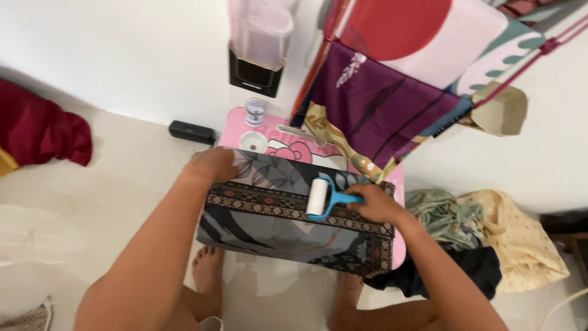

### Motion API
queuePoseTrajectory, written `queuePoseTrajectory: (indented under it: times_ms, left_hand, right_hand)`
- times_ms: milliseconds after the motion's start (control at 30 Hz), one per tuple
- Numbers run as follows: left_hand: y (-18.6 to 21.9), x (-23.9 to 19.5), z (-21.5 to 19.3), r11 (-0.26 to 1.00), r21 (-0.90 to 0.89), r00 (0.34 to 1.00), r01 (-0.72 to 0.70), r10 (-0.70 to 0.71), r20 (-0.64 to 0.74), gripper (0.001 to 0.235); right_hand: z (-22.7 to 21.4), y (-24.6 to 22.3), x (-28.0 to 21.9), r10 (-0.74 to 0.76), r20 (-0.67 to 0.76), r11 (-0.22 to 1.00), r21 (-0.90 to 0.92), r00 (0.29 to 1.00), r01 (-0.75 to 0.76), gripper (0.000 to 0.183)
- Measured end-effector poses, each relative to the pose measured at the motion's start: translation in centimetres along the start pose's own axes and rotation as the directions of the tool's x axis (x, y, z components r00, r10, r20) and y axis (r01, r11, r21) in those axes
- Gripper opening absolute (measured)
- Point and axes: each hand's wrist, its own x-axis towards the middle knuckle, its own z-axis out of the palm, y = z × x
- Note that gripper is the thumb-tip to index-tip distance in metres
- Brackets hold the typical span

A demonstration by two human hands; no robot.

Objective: The person folds a small patterned item on a pink Hello Kitty stool, then picks up a dark patterned scarf from a pile of clothes. They unfold the scarf, smooth it out, and fold it into a smaller rectangle. Finally, they use a lint roller to clean the surface of the folded scarf.

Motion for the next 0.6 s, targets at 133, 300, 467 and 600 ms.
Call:
queuePoseTrajectory:
  times_ms: [133, 300, 467, 600]
  left_hand:
    - [0.8, -1.3, -2.2, 0.996, -0.053, 0.994, -0.069, 0.065, -0.084, 0.061]
    - [0.9, -0.1, -1.8, 0.994, -0.056, 0.983, -0.097, 0.087, -0.159, 0.060]
    - [1.0, 1.3, -0.8, 0.986, -0.104, 0.972, -0.130, 0.107, -0.209, 0.056]
    - [1.3, 1.6, -0.8, 0.982, -0.114, 0.956, -0.149, 0.114, -0.271, 0.056]
  right_hand:
    - [2.5, -7.4, 2.1, -0.016, 0.033, 1.000, 0.001, 0.999, 0.016, 0.037]
    - [4.9, -14.8, 4.7, -0.077, 0.052, 0.997, -0.015, 0.996, 0.078, 0.038]
    - [8.2, -18.3, 10.6, -0.214, 0.086, 0.972, -0.076, 0.973, 0.221, 0.038]
    - [9.8, -19.2, 13.8, -0.286, 0.038, 0.958, -0.017, 0.958, 0.286, 0.040]
